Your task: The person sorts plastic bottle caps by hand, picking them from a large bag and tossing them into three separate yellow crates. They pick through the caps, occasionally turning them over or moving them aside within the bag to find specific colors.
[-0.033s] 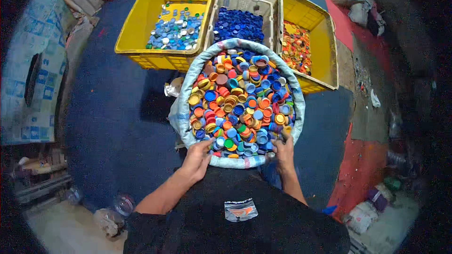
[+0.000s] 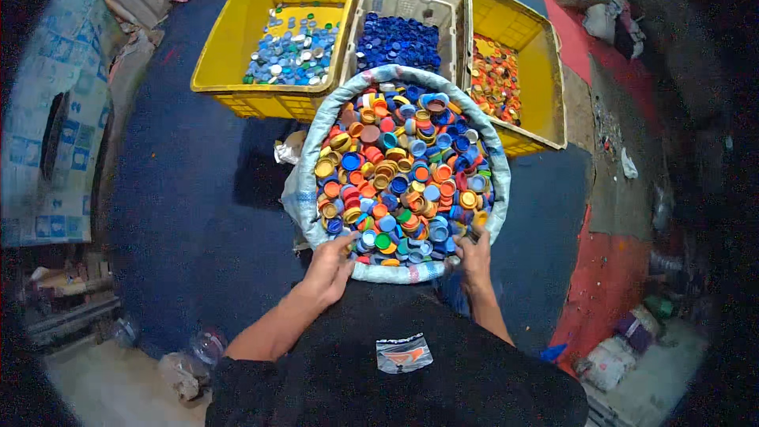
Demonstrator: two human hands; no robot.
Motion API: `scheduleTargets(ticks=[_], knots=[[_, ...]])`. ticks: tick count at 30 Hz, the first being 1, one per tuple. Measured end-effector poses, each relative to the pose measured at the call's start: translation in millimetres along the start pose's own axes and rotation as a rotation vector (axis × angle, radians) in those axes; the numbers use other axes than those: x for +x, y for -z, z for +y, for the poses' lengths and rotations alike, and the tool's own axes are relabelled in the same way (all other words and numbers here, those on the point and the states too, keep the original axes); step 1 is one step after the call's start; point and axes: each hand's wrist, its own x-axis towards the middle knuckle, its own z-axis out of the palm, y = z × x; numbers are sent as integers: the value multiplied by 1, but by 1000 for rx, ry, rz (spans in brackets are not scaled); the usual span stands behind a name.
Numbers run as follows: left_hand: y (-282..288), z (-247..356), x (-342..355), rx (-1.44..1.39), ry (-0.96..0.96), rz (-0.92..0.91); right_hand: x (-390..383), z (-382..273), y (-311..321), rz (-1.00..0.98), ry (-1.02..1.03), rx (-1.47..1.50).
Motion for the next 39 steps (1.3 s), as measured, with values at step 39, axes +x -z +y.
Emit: scheduleTargets(ticks=[39], knots=[[-59, -57, 88, -397, 174, -23, -26, -1, -65, 67, -64, 484]])
